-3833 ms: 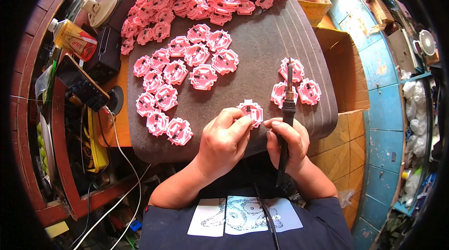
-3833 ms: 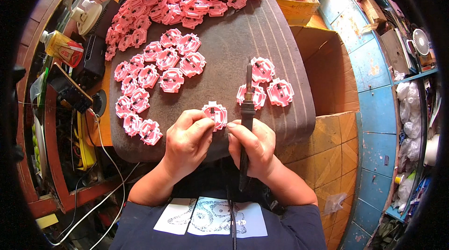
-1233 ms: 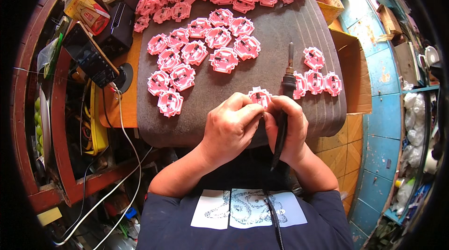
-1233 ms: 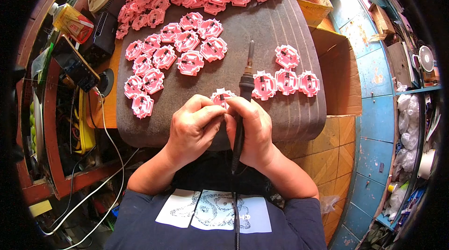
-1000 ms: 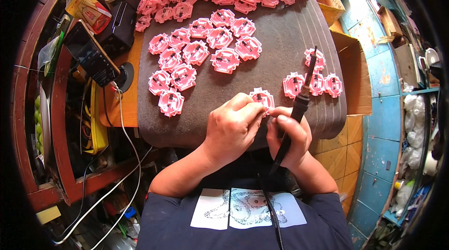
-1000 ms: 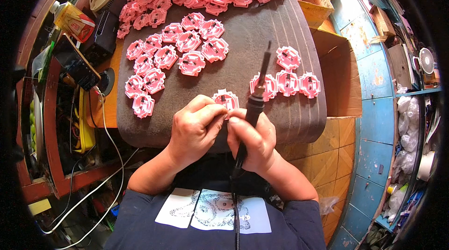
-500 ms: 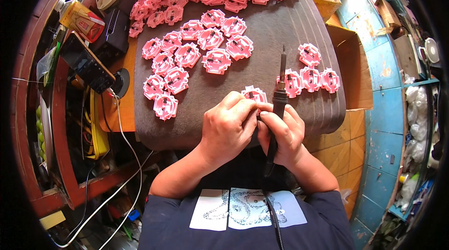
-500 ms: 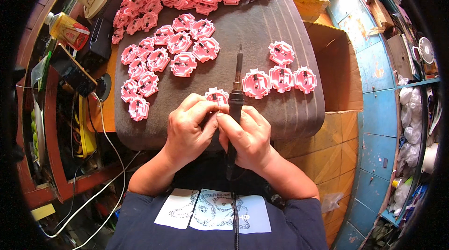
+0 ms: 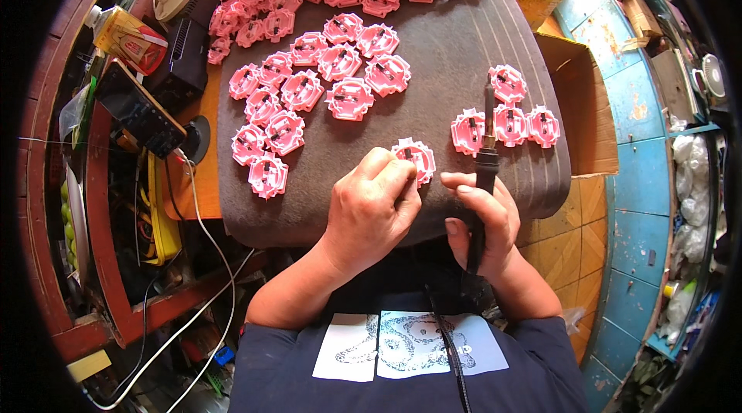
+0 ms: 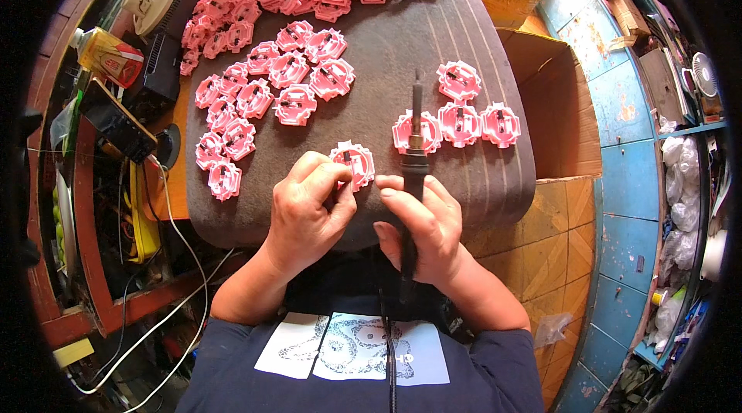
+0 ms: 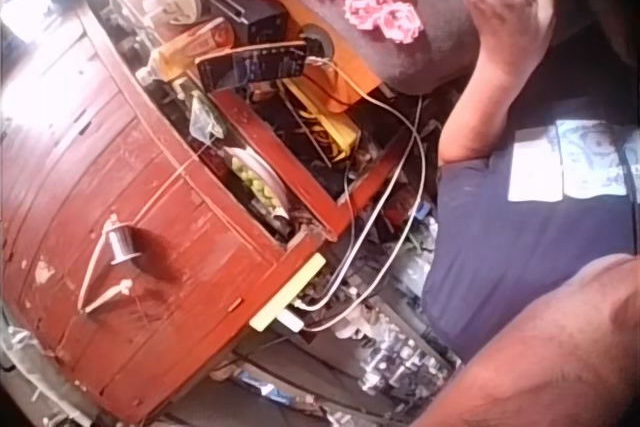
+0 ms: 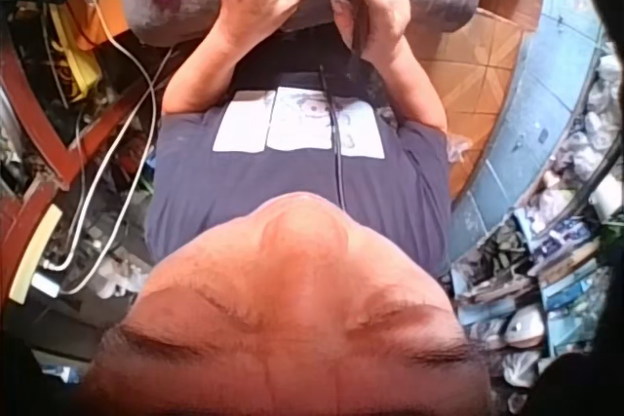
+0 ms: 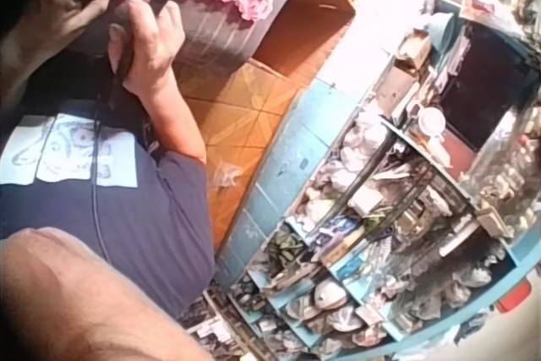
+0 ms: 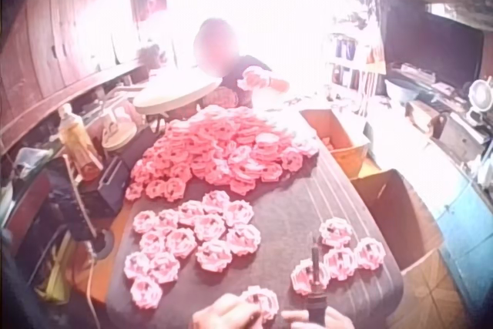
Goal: The person uses a soldering iron to apply heat to small pink plastic components on a workbench. They pick up each piece, apply the soldering iron to specific areas, and place the finished pieces aside. The process is repeated for multiple components.
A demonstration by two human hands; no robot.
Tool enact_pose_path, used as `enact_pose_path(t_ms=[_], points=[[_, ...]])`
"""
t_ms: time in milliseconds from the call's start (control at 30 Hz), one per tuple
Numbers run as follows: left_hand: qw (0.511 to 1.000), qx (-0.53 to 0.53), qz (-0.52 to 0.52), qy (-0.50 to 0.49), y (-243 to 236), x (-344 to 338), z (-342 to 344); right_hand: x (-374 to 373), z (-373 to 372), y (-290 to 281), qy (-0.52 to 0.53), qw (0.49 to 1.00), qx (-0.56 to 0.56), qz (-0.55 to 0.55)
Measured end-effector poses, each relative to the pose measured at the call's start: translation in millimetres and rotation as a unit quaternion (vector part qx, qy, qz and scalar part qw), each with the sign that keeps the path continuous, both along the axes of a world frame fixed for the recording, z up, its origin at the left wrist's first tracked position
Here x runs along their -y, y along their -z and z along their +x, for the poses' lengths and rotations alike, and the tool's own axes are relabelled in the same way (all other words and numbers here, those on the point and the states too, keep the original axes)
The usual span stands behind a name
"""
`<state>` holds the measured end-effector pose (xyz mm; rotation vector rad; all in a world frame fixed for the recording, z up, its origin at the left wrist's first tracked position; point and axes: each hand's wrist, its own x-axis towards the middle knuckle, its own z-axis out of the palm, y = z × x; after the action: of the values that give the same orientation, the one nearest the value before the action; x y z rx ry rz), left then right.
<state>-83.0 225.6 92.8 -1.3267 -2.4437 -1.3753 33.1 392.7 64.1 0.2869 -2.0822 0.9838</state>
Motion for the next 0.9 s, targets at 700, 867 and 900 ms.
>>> enact_pose_path(t_ms=[700, 867, 900], points=[[1.000, -0.003, 0.012, -0.014, 3.2, -1.2, 2.1, 2.2, -9.9, -2.6, -0.027, 1.000, 0.003, 0.015], [1.000, -0.017, 0.005, -0.017, 2.7, -1.1, 1.8, -5.7, 12.9, -3.0, -0.013, 0.999, -0.006, 0.042], [1.000, -0.018, 0.005, -0.018, 2.3, -1.3, 2.0, -7.5, 18.3, -7.2, 0.000, 0.998, -0.004, 0.064]])
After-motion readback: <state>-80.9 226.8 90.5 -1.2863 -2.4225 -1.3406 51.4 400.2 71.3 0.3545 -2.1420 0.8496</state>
